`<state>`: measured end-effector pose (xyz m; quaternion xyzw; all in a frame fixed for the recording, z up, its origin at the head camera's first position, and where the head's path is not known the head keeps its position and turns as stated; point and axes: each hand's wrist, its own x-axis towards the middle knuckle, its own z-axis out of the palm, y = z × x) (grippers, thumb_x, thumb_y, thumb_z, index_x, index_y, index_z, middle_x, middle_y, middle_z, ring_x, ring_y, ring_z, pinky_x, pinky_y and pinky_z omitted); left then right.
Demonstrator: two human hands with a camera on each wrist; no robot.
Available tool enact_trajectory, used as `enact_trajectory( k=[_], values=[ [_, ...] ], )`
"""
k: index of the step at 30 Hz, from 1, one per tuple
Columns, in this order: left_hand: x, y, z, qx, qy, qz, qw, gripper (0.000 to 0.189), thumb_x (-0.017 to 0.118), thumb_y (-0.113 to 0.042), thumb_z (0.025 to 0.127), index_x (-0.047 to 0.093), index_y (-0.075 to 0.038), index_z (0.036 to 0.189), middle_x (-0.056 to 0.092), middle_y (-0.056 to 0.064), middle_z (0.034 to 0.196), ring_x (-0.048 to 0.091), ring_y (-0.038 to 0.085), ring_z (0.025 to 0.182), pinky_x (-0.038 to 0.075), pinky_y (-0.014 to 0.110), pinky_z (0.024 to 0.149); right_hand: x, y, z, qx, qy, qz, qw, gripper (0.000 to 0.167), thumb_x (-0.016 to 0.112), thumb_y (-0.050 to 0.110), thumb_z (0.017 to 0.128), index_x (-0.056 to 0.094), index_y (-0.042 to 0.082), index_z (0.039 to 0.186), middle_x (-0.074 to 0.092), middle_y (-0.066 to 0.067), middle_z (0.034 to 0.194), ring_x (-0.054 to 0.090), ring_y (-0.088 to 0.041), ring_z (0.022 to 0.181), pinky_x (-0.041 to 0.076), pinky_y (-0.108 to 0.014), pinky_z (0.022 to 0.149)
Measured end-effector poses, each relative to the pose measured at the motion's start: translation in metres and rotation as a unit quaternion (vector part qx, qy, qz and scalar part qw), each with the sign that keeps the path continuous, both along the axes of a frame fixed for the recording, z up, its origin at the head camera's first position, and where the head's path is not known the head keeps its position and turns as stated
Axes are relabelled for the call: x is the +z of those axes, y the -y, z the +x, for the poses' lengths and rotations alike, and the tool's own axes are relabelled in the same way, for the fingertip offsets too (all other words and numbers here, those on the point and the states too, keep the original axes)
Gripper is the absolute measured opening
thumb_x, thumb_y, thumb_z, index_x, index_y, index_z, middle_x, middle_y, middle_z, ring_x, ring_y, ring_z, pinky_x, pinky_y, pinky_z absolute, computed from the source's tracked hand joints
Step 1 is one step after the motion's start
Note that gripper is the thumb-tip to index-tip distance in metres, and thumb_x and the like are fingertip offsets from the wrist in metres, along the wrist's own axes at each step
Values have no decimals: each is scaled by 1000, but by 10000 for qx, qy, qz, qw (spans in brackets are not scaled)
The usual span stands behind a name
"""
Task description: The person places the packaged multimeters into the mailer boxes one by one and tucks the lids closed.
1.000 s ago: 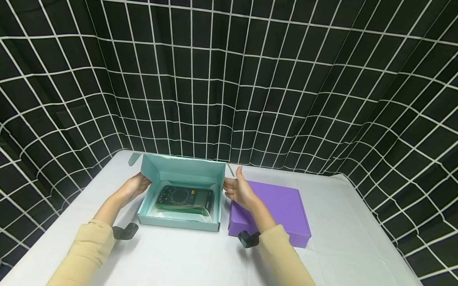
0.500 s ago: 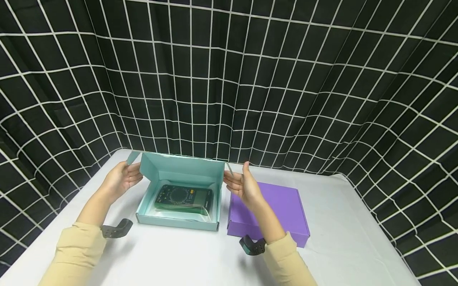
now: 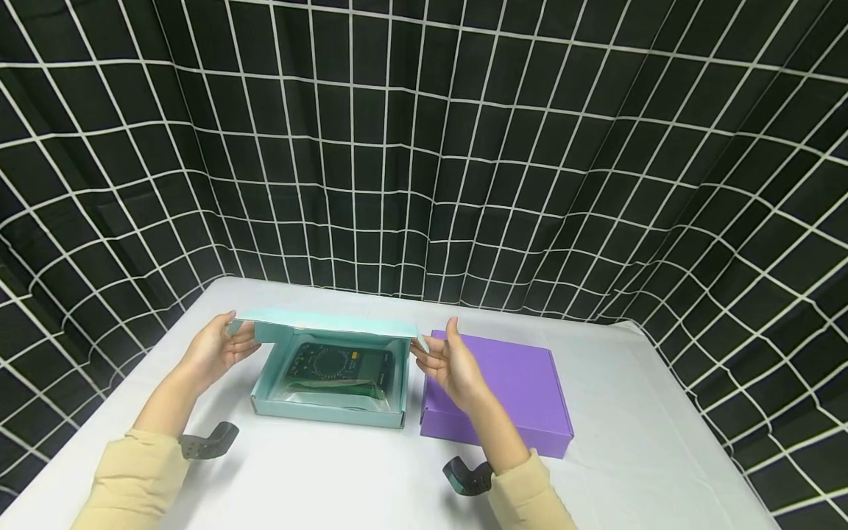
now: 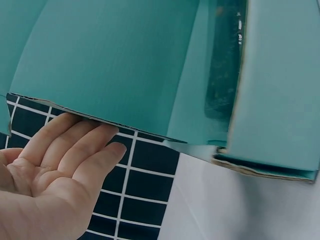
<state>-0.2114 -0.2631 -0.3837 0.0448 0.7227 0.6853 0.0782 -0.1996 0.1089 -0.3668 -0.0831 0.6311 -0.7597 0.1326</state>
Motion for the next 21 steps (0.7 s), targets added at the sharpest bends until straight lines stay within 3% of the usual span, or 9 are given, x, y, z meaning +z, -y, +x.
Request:
enact_trajectory(
  k=[4,7,11,14,17,21],
  values=[
    [-4,0,3,91,240,239,9994,69,2,-34,104,2,22,143,11,41,148,18,49,135,26,44,109,-6,0,5,28,-94,20,10000,87,11,54,103,29,-24,138,35,-38,142,36,-43,133,31,-47,113],
    [-6,1,4,175,391,77,9991,70,3,-34,104,5,25,141,23,43,145,28,47,134,28,47,109,-12,1,9,79,-253,131,9996,90,9,56,102,33,-24,136,38,-37,141,37,-44,133,30,-48,113],
    [-7,3,5,186,444,-462,9978,72,3,-33,103,17,29,137,46,36,135,60,27,117,41,42,105,-19,2,14,146,-404,325,9985,91,4,56,101,33,-22,138,40,-36,140,38,-43,133,25,-49,115],
    [-8,4,6,138,409,-662,9969,73,2,-33,104,22,29,135,50,35,132,66,11,102,46,39,101,-23,3,17,159,-489,488,9975,89,3,55,101,32,-20,140,40,-34,141,37,-42,134,22,-50,116],
    [-8,4,8,33,343,-762,9965,75,1,-36,103,21,29,136,41,40,138,62,26,115,41,43,105,-24,3,18,110,-624,720,9954,88,4,55,102,34,-17,141,40,-32,142,37,-43,134,23,-53,116],
    [-7,5,17,-104,181,-1067,9941,82,1,-45,103,20,25,140,28,41,145,32,49,134,26,56,112,-20,3,20,37,-879,1117,9898,86,5,56,102,38,-12,141,38,-28,145,35,-42,135,24,-54,115]
  ],
)
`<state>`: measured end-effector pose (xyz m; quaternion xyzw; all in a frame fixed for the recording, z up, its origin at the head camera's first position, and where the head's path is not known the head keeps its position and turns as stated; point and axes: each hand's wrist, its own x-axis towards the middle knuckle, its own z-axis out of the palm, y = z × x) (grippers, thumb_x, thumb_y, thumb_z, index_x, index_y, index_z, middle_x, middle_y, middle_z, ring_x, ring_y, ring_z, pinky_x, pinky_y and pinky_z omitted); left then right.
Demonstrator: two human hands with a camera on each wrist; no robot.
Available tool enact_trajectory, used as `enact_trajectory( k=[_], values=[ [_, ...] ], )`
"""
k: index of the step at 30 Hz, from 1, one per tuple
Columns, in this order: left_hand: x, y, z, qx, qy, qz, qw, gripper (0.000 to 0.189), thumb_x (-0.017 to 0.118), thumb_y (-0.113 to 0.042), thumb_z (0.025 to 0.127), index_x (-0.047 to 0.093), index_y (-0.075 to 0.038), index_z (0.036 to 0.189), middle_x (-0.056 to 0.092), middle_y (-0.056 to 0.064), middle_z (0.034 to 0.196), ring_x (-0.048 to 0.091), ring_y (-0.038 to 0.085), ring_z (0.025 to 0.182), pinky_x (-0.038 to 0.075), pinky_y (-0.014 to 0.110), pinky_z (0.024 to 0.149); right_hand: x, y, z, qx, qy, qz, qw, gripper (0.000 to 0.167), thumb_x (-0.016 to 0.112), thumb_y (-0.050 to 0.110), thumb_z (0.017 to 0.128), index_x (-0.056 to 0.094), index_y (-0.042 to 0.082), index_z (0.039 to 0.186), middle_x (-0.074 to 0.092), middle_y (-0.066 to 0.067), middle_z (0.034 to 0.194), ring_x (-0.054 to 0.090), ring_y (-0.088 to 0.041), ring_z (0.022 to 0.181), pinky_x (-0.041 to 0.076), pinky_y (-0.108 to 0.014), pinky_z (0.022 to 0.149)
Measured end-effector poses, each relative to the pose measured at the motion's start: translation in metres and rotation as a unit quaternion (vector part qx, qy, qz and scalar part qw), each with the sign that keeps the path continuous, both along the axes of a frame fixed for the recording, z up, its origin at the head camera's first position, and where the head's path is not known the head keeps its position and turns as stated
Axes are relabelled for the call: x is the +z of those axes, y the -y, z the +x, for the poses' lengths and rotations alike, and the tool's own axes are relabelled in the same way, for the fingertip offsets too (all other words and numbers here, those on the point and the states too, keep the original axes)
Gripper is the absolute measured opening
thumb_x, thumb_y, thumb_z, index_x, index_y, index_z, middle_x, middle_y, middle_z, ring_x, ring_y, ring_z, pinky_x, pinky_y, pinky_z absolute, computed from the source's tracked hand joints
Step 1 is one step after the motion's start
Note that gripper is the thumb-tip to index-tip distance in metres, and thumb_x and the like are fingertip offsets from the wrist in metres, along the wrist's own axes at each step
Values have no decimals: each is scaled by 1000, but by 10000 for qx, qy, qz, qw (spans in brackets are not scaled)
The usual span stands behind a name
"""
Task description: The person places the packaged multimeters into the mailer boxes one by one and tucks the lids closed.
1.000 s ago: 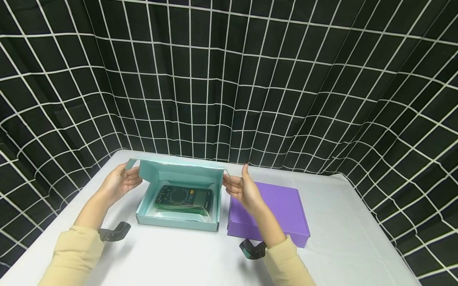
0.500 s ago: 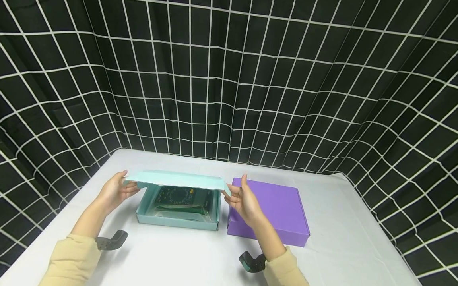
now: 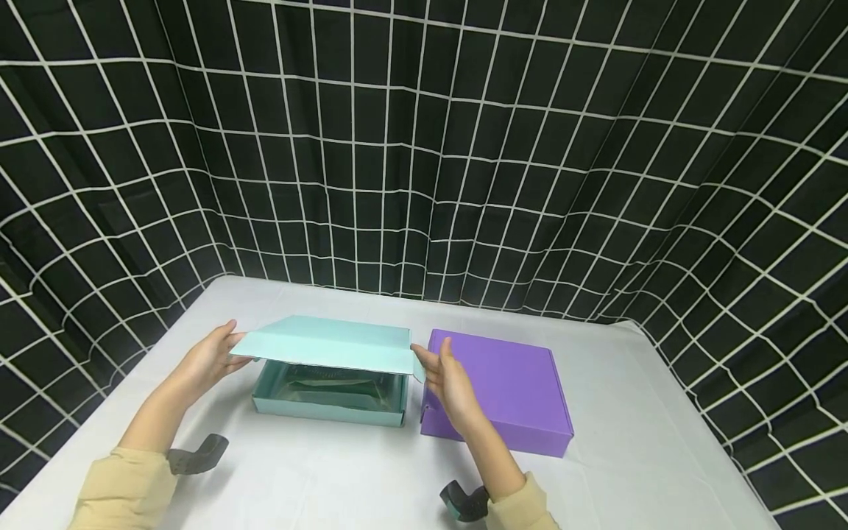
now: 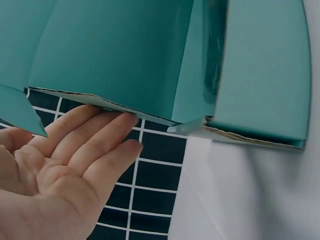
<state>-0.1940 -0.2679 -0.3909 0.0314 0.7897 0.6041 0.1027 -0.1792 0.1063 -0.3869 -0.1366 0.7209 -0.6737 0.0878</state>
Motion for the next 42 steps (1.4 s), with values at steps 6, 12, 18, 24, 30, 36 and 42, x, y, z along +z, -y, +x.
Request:
enact_trajectory(
  k=[6,12,18,24,30,36,42],
  values=[
    [5,3,20,144,-724,-683,9949,84,4,-50,103,33,18,140,35,36,144,29,51,135,26,59,111,5,-1,6,-201,-288,367,9987,80,6,50,104,45,-12,137,46,-27,138,43,-40,130,29,-52,112],
    [14,5,38,386,-1686,-1073,9791,70,10,-41,107,45,12,138,42,31,141,42,16,134,28,68,104,7,-3,11,-296,-494,401,9975,83,7,53,103,48,-11,135,48,-25,138,42,-38,132,27,-51,113],
    [20,0,51,357,-1989,-1413,9691,63,11,-34,108,44,8,141,44,28,140,44,22,133,30,69,103,9,-4,16,-446,-995,433,9931,80,8,49,105,50,-12,134,49,-25,138,42,-37,133,27,-46,115],
    [23,-8,58,300,-1868,-1407,9718,62,9,-32,108,37,10,143,39,34,140,34,58,128,26,76,99,15,0,27,-810,-1215,889,9853,75,8,46,106,52,-7,134,50,-21,138,44,-35,132,29,-48,115],
    [22,-11,62,342,-1846,-1550,9699,61,10,-33,108,35,9,145,39,34,140,34,57,128,25,77,99,18,5,39,-977,-1288,1375,9772,73,8,45,106,54,-4,135,51,-19,137,43,-37,131,27,-55,114],
    [18,-12,66,319,-1802,-1482,9719,61,12,-34,108,32,9,146,36,35,142,31,59,129,22,80,97,13,6,44,-838,-1314,1386,9780,66,11,38,108,51,-6,136,48,-21,139,41,-39,133,27,-56,114],
    [14,-15,71,408,-1629,-1624,9723,63,10,-35,107,33,9,146,38,36,141,36,58,126,24,81,95,9,5,50,-761,-1431,1516,9751,65,12,37,108,51,-6,136,49,-20,139,43,-40,131,29,-59,112]
  ],
)
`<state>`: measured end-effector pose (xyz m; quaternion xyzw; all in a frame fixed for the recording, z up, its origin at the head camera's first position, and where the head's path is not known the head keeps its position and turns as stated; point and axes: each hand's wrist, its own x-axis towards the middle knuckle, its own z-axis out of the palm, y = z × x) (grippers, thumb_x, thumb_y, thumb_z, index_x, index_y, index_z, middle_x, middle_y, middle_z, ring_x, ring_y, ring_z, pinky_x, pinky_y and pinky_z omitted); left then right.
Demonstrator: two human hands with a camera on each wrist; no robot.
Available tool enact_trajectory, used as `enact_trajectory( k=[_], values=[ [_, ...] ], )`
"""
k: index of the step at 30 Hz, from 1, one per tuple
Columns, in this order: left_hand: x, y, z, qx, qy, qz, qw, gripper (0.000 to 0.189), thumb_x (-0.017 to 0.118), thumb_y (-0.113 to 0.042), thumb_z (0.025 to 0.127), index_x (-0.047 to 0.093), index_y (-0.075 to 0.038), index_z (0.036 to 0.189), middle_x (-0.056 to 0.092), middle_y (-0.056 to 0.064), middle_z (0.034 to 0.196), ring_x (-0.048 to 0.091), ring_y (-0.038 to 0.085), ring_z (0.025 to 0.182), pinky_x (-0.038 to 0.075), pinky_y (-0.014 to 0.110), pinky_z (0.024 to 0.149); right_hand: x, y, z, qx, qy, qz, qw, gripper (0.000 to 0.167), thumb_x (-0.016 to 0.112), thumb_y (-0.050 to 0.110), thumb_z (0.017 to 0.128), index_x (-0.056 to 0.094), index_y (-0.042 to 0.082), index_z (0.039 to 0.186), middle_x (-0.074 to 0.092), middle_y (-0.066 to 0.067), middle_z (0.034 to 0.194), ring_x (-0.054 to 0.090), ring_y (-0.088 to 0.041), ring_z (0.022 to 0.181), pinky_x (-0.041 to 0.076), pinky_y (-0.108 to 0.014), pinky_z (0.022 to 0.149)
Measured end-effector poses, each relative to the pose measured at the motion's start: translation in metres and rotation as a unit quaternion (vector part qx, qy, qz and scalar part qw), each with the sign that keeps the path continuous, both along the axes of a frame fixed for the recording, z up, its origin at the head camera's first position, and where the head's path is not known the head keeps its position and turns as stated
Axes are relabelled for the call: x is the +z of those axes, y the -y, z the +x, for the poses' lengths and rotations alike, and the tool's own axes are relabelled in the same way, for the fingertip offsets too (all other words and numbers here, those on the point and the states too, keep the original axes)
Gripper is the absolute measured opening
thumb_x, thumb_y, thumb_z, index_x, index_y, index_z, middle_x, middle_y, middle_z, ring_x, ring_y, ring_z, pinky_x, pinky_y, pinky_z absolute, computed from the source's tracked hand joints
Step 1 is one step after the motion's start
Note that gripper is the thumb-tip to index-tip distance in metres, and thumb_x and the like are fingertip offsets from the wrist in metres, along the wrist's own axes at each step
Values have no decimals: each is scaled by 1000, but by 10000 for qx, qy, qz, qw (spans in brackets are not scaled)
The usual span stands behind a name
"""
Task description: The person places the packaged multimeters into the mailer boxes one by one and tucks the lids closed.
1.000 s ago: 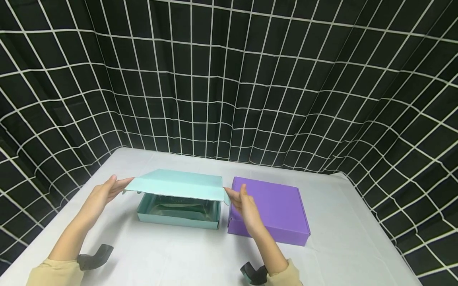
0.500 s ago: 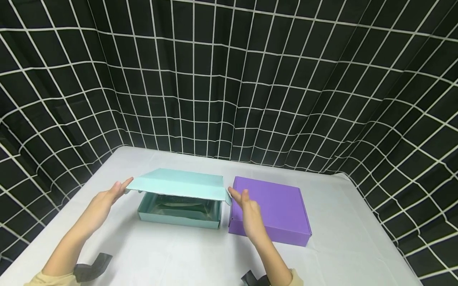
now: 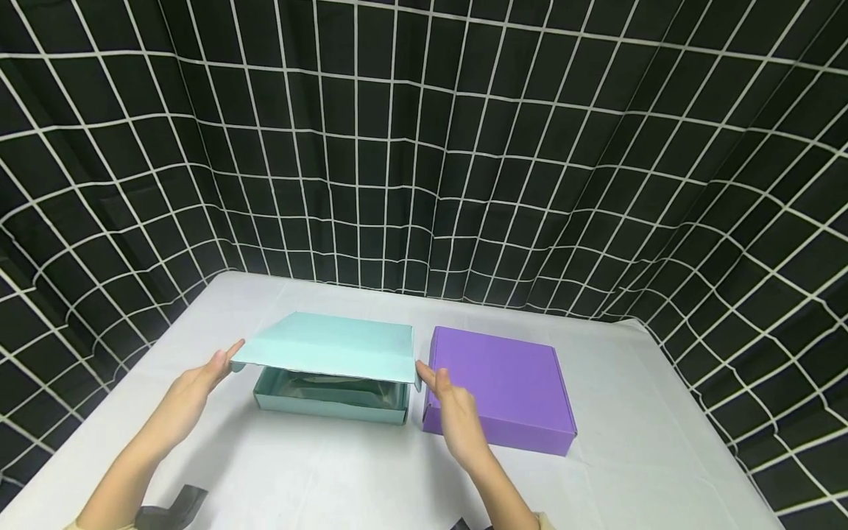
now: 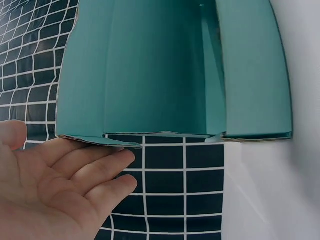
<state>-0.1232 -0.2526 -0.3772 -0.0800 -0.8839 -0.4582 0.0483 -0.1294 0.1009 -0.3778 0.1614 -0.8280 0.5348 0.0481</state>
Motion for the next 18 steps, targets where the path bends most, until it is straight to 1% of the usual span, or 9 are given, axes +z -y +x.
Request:
enact_trajectory(
  k=[5,14,18],
  values=[
    [-7,0,5,49,89,-149,9998,64,9,-35,107,34,10,145,37,35,141,37,57,126,26,79,96,-6,0,4,28,39,101,9999,65,12,38,108,52,-6,135,49,-20,139,42,-42,131,27,-61,112],
    [-18,-1,13,188,510,-363,9979,65,8,-37,107,33,9,145,37,35,141,37,56,126,25,79,97,-19,-1,12,142,8,276,9995,64,14,37,108,51,-7,136,49,-22,139,41,-46,130,29,-60,111],
    [-21,-2,15,166,661,-395,9969,65,7,-37,107,32,10,145,36,36,140,37,56,126,24,79,97,-22,-2,15,170,-23,412,9990,60,15,33,109,51,-7,136,49,-20,139,42,-46,129,32,-60,109]
  ],
)
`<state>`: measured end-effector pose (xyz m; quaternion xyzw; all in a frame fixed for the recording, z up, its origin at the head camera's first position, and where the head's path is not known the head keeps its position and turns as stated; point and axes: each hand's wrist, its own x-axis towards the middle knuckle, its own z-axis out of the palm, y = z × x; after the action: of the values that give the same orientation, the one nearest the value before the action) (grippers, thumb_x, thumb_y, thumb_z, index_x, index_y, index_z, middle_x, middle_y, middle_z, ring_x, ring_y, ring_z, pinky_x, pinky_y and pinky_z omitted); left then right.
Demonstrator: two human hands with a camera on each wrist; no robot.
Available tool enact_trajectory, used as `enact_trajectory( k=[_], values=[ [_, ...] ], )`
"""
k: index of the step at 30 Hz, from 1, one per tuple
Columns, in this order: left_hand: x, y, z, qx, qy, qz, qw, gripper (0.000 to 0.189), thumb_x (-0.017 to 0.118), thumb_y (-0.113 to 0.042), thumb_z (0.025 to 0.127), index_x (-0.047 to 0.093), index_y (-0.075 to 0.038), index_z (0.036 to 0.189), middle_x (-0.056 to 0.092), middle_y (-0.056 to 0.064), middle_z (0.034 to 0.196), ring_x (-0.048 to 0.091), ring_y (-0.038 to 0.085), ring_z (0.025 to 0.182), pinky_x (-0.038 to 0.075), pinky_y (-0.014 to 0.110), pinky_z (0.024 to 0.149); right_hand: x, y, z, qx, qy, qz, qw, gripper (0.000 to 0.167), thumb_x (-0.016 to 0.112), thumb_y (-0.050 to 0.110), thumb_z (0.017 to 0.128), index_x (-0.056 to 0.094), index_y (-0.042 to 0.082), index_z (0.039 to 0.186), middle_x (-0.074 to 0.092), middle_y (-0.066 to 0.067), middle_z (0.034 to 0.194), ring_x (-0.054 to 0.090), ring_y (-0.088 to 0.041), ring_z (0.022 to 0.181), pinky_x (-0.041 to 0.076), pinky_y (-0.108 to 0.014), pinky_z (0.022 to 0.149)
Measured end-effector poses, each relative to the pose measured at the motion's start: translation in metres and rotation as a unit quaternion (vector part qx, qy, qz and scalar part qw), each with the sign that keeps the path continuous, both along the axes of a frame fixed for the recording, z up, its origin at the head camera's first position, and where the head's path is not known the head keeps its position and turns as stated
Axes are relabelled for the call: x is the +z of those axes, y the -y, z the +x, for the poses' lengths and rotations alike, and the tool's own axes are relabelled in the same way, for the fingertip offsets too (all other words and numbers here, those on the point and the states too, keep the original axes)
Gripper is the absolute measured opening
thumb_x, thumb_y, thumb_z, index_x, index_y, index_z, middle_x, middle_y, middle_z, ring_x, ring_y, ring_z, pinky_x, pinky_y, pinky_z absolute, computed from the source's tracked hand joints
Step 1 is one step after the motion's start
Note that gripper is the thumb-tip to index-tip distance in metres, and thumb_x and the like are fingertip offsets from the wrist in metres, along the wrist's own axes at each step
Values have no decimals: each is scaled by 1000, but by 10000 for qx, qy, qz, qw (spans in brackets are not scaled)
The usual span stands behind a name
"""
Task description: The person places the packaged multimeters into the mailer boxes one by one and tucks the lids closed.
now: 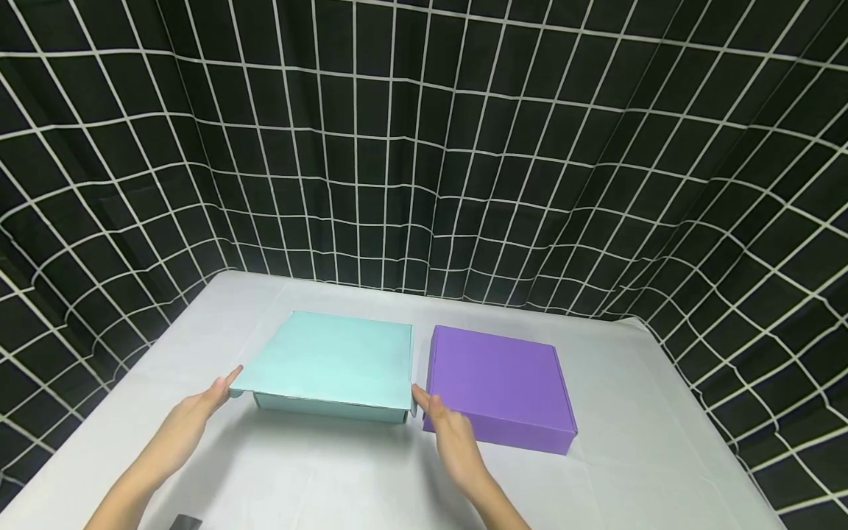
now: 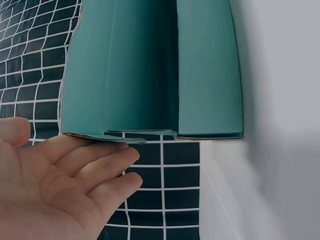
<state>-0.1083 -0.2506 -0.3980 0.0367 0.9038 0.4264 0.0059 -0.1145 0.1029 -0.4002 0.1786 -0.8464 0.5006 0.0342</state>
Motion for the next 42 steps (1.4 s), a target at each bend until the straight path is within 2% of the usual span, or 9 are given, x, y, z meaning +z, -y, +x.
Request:
enact_trajectory(
  k=[8,19,23,26,31,37,42],
  values=[
    [-5,1,0,-43,313,-140,9994,63,6,-35,106,30,9,146,37,37,139,32,57,129,25,77,98,-8,0,3,142,-31,-114,9998,48,20,18,109,50,-10,134,48,-21,139,43,-40,130,31,-56,109],
    [-12,2,4,-163,384,-135,9990,64,6,-34,106,29,10,145,35,35,141,34,56,128,25,78,97,-16,-2,5,321,-39,-63,9995,49,20,18,109,49,-12,134,47,-24,139,43,-43,129,34,-58,106],
    [-12,4,3,-303,516,-8,9982,63,7,-35,107,28,12,145,32,35,143,30,55,130,25,76,100,-15,-3,3,268,196,60,9994,50,24,22,109,50,-12,134,50,-25,136,49,-46,123,39,-58,103],
    [-12,5,0,-422,705,86,9966,64,9,-35,107,26,14,144,29,35,144,28,55,131,27,72,103,-11,-3,1,142,500,116,9986,51,32,29,108,51,-11,133,52,-26,134,51,-47,121,41,-59,102],
    [-10,5,-5,-450,1004,207,9937,65,20,-37,107,30,16,142,32,34,145,29,53,133,30,66,105,-6,2,-2,135,772,248,9966,55,46,31,103,49,-17,131,52,-30,132,51,-48,120,45,-57,99],
    [-11,5,-10,-506,1144,293,9917,53,31,-22,106,33,22,136,38,36,140,39,50,129,37,59,103,-8,9,-5,206,937,261,9950,58,55,25,99,44,-23,129,58,-35,120,61,-47,108,53,-52,89],
    [-12,5,-13,-536,1217,378,9904,50,32,-16,105,33,25,133,39,38,138,41,51,127,40,56,102,-9,10,-5,209,1119,5,9935,59,57,23,98,41,-24,130,54,-36,125,58,-46,112,52,-50,92]
  ],
)
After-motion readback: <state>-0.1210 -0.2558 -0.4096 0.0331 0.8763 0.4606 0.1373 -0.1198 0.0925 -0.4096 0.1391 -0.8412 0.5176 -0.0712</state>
